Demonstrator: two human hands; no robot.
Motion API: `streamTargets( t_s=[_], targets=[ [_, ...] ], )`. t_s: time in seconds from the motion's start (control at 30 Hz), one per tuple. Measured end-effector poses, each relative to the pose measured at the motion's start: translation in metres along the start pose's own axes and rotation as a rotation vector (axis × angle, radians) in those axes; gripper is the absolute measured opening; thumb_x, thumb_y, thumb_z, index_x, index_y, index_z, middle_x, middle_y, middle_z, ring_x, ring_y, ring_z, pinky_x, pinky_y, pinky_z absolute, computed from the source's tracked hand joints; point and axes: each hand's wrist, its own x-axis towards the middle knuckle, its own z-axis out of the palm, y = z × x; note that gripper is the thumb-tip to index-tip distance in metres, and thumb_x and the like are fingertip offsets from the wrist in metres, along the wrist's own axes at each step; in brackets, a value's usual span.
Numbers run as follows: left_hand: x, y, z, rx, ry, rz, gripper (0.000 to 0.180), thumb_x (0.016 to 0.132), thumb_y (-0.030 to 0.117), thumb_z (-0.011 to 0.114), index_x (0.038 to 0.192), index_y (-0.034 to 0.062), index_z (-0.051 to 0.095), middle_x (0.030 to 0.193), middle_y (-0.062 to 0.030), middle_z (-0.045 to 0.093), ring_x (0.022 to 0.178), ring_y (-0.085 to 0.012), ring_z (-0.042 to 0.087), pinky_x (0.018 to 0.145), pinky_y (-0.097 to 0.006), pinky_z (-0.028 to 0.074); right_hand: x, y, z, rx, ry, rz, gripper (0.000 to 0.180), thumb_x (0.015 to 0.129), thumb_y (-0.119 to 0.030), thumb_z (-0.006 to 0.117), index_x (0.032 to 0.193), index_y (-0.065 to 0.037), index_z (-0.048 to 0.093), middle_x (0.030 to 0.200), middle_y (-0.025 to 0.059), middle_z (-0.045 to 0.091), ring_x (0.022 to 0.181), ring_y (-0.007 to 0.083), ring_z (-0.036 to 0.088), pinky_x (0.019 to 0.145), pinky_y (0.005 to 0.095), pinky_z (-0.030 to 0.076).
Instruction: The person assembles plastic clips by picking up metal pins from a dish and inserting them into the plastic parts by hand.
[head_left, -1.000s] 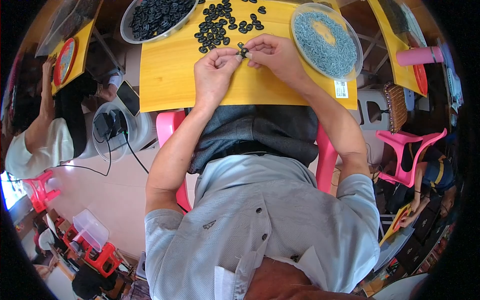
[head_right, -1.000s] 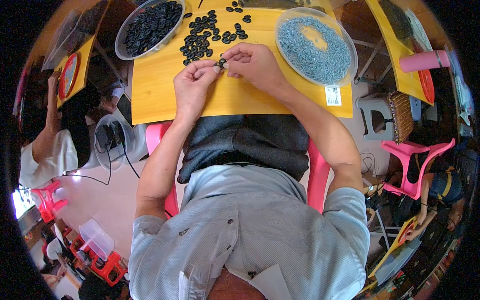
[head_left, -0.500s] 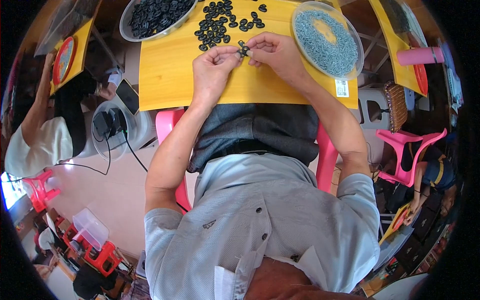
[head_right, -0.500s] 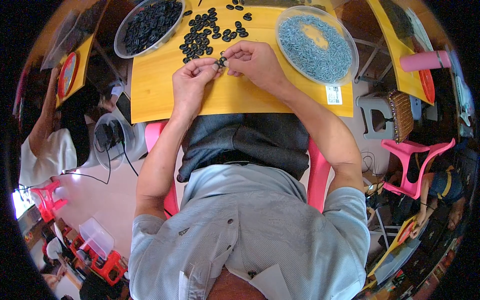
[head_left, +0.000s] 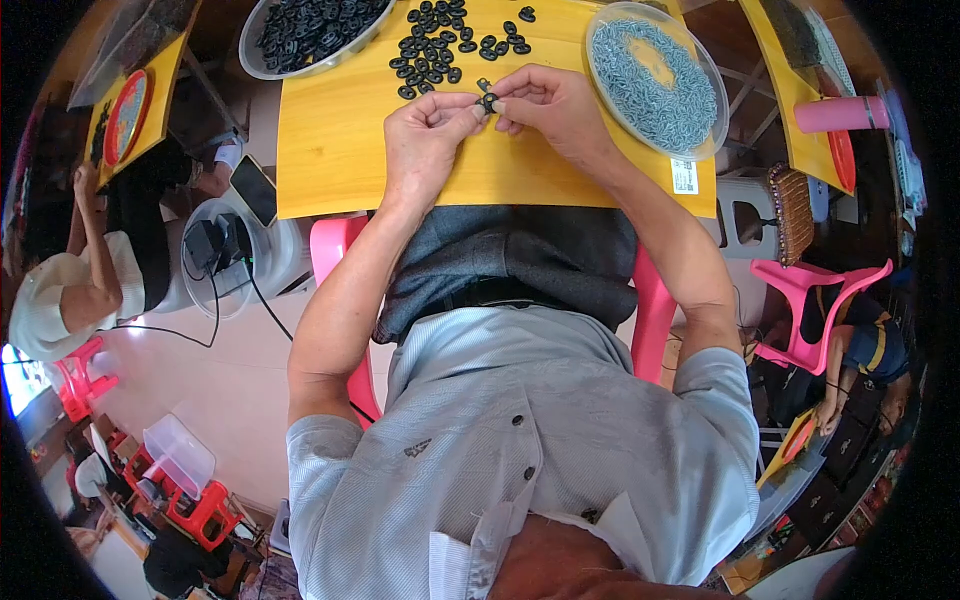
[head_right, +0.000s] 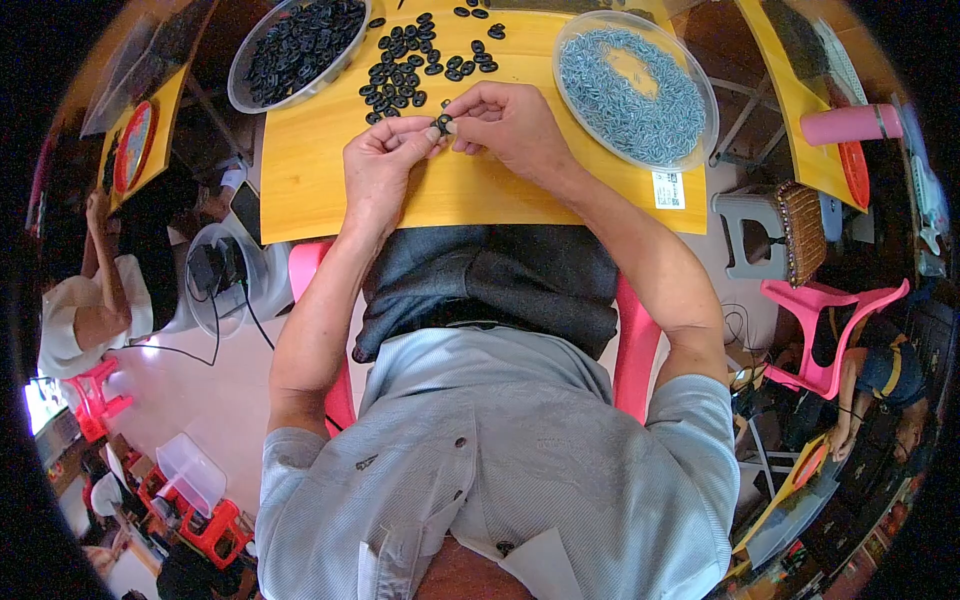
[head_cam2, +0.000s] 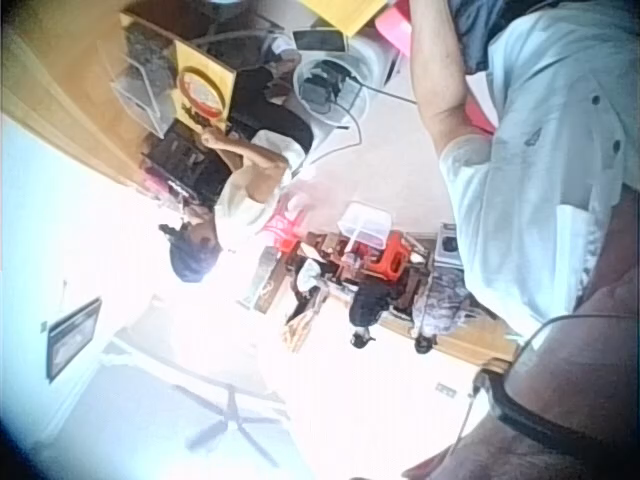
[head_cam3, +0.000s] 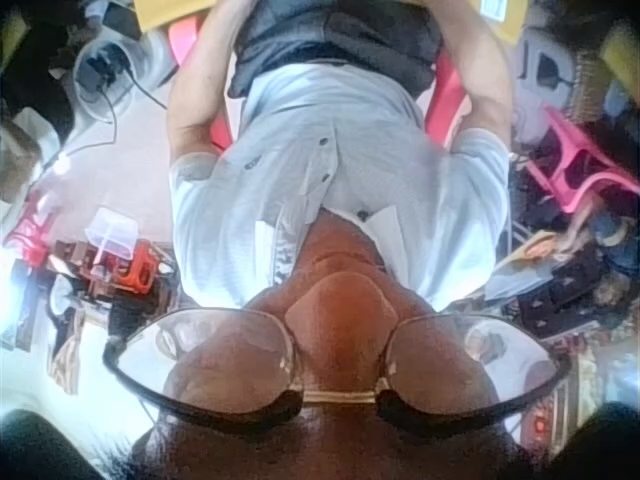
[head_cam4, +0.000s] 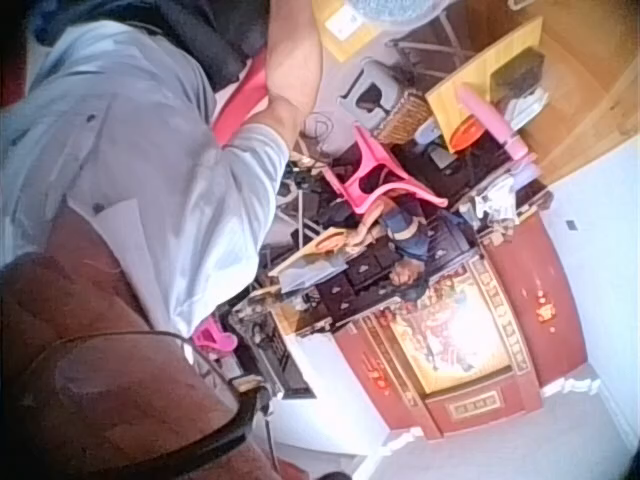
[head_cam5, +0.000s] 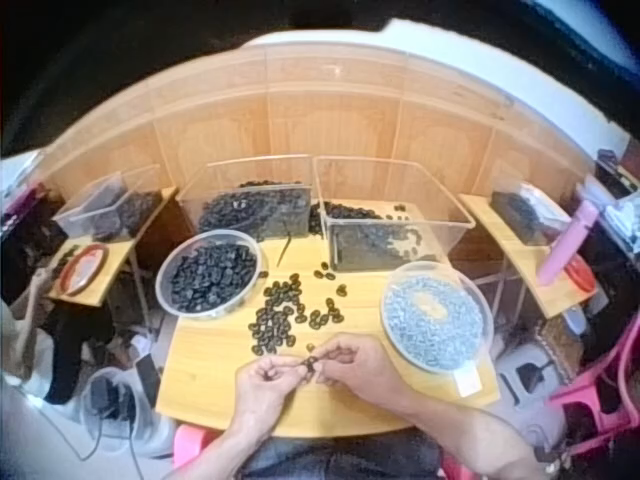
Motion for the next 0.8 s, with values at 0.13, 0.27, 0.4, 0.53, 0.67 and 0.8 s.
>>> streamTargets(
  t_s=[0.13, 0.27, 0.4, 0.53, 0.67, 0.8],
  targets=[
    [-0.001, -0.001, 0.000, 0.020, -0.025, 0.012, 0.015, 0.086, -0.001, 0.069, 0.100, -0.0077, 0.066, 0.085, -0.0091, 0.070, 0.076, -0.0104, 0.066, 0.071, -0.021, 0.052, -0.001, 0.000, 0.000, 0.024, -0.024, -0.010, 0.017, 0.088, -0.009, 0.067, 0.100, 0.003, 0.068, 0.081, 0.0064, 0.071, 0.069, 0.0094, 0.065, 0.062, 0.0221, 0.052],
    [0.003, -0.002, -0.003, 0.041, -0.115, 0.053, 0.017, 0.087, -0.001, 0.069, 0.103, -0.0045, 0.067, 0.084, -0.0069, 0.070, 0.075, -0.0089, 0.065, 0.070, -0.021, 0.051, 0.002, -0.003, -0.004, 0.007, -0.048, 0.007, 0.016, 0.087, -0.008, 0.067, 0.099, 0.003, 0.066, 0.081, 0.0058, 0.069, 0.069, 0.0099, 0.065, 0.062, 0.0222, 0.052],
    [0.001, 0.001, -0.004, 0.214, -0.189, 0.150, 0.021, 0.086, 0.001, 0.071, 0.107, -0.0008, 0.067, 0.082, -0.0033, 0.070, 0.072, -0.0067, 0.063, 0.068, -0.020, 0.051, 0.002, -0.010, -0.012, -0.003, -0.107, 0.049, 0.019, 0.088, -0.005, 0.066, 0.106, 0.001, 0.061, 0.084, 0.0047, 0.067, 0.073, 0.0103, 0.064, 0.067, 0.0231, 0.052],
    [0.001, 0.001, -0.006, 0.469, -0.243, 0.247, 0.028, 0.082, 0.003, 0.074, 0.109, 0.0015, 0.066, 0.079, -0.0020, 0.070, 0.069, -0.0055, 0.062, 0.065, -0.021, 0.051, 0.002, -0.010, -0.016, -0.027, -0.178, 0.097, 0.021, 0.087, -0.005, 0.068, 0.106, -0.001, 0.058, 0.082, 0.0032, 0.065, 0.069, 0.0102, 0.063, 0.064, 0.0228, 0.050],
    [0.002, -0.002, -0.008, 0.534, -0.212, 0.373, 0.031, 0.079, 0.005, 0.078, 0.108, 0.0016, 0.066, 0.077, -0.0037, 0.070, 0.068, -0.0067, 0.063, 0.065, -0.022, 0.053, 0.003, -0.007, -0.014, 0.010, -0.179, 0.103, 0.022, 0.087, -0.007, 0.068, 0.105, -0.002, 0.058, 0.081, 0.0019, 0.065, 0.067, 0.0097, 0.063, 0.062, 0.0221, 0.049],
    [-0.003, -0.001, -0.005, 0.611, -0.182, 0.392, 0.033, 0.078, 0.008, 0.080, 0.107, 0.0022, 0.065, 0.077, -0.0051, 0.068, 0.068, -0.0093, 0.063, 0.064, -0.024, 0.053, 0.002, -0.008, -0.014, 0.017, -0.183, 0.112, 0.021, 0.087, -0.007, 0.069, 0.105, -0.003, 0.058, 0.079, 0.0012, 0.065, 0.066, 0.0089, 0.062, 0.060, 0.0213, 0.047]
  ],
)
